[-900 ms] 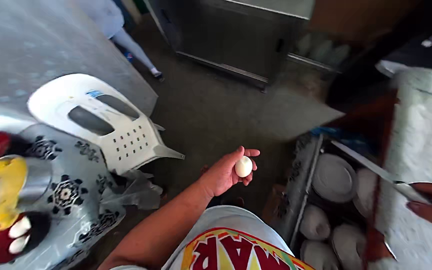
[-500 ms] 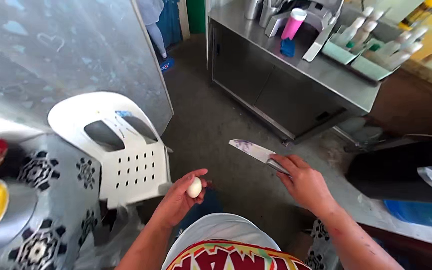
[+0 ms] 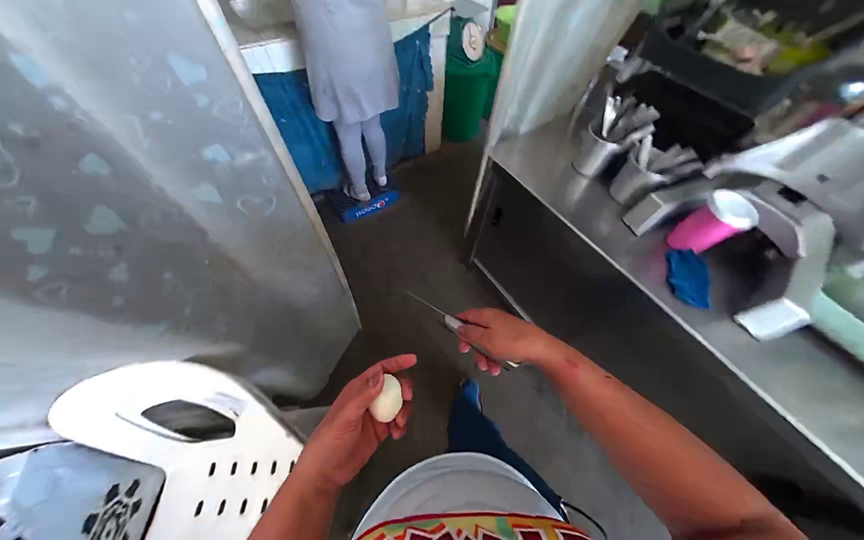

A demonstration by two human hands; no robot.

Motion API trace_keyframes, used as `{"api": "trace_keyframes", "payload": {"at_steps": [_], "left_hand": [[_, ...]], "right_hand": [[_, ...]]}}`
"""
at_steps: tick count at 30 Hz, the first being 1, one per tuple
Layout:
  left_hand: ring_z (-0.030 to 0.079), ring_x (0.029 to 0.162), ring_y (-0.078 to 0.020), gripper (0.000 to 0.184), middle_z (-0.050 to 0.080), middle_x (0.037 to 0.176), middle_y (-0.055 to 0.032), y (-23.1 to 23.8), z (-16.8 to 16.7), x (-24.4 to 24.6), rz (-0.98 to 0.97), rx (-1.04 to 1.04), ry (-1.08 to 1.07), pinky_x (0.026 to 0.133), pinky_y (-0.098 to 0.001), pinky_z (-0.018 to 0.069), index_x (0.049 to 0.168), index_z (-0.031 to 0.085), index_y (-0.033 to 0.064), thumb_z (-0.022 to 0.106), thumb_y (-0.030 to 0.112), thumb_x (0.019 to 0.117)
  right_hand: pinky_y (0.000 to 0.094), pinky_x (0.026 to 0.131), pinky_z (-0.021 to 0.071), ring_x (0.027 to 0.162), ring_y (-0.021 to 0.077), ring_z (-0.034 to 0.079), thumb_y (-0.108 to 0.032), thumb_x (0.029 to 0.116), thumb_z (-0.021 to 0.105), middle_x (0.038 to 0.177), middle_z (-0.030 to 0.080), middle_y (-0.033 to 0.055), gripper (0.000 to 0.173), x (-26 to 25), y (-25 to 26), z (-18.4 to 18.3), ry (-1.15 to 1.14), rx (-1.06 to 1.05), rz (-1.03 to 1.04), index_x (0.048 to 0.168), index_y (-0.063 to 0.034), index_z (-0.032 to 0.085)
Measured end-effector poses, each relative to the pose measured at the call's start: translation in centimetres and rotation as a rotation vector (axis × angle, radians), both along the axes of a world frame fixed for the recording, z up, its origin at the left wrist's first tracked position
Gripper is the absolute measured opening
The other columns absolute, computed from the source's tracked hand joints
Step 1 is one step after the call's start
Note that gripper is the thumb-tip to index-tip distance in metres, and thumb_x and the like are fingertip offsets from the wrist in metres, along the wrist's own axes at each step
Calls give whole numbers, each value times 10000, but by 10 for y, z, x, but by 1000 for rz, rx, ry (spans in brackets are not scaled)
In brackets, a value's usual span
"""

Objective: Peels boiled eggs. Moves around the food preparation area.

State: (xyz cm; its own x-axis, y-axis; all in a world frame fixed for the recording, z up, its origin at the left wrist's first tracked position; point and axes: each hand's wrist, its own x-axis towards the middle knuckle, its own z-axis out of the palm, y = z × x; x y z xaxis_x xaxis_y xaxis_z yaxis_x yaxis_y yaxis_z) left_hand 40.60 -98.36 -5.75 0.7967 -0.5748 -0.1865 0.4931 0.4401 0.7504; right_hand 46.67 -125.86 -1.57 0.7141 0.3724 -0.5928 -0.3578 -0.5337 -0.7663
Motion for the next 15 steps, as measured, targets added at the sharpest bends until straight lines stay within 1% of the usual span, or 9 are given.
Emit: {"api": "trace_keyframes", "payload": {"at_steps": [2,4,5,6,7,8,9,12,15], "left_hand": [[674,729,-125,572,695,959,-62,-13,10,42,99,-11,0,636,-252,590,1333,651,130,693,522,918],[679,721,-127,585,701,961,-68,-22,23,83,205,-31,14,635,-253,593,1352,634,121,692,513,921],[679,723,-125,600,701,964,-65,-23,28,104,236,-44,7,639,-252,593,1369,621,123,696,513,919],[677,726,-123,621,700,967,-61,-23,31,124,261,-45,-8,642,-252,591,1396,603,131,701,512,916],[676,722,-122,643,700,964,-61,-21,33,144,297,-30,-25,638,-252,590,1426,576,135,709,502,915],[678,716,-125,669,702,960,-65,-18,35,165,347,-9,-42,631,-255,591,1456,545,138,721,486,913],[678,713,-127,712,700,958,-64,-12,36,184,401,16,-61,622,-259,592,1492,497,144,734,474,907],[687,709,-128,873,704,957,-58,14,34,242,589,80,-102,609,-258,598,1600,290,205,755,443,900],[689,687,-138,1040,689,915,-45,60,29,298,767,129,-98,593,-263,603,1635,28,286,755,429,905]], "right_hand": [[259,511,523,563,106,573,-299,1126,380,1023,615,66,384,75,6,3,-21,17,46,1429,-90,489],[270,538,491,610,115,545,-278,1102,463,1085,597,88,419,151,24,16,-105,9,119,1481,-99,458],[298,599,489,690,136,555,-232,1067,531,1138,602,116,473,189,37,27,-173,-3,168,1511,-92,445],[353,716,503,834,182,588,-165,1019,585,1218,611,155,529,225,53,39,-235,-15,218,1520,-76,443],[417,853,522,1000,241,627,-109,977,612,1279,617,187,562,261,71,50,-290,-35,266,1514,-63,455],[465,918,508,1081,289,624,-79,960,614,1288,616,213,573,296,92,59,-341,-45,302,1510,-54,458],[503,955,500,1124,327,624,-70,959,620,1286,622,232,577,330,115,64,-392,-35,321,1513,-52,459],[581,947,522,1147,378,640,-68,953,644,1301,634,235,593,433,194,67,-546,73,321,1519,-91,466],[591,976,516,1191,374,630,-79,955,643,1339,622,225,614,527,278,70,-626,159,298,1536,-91,444]]}}
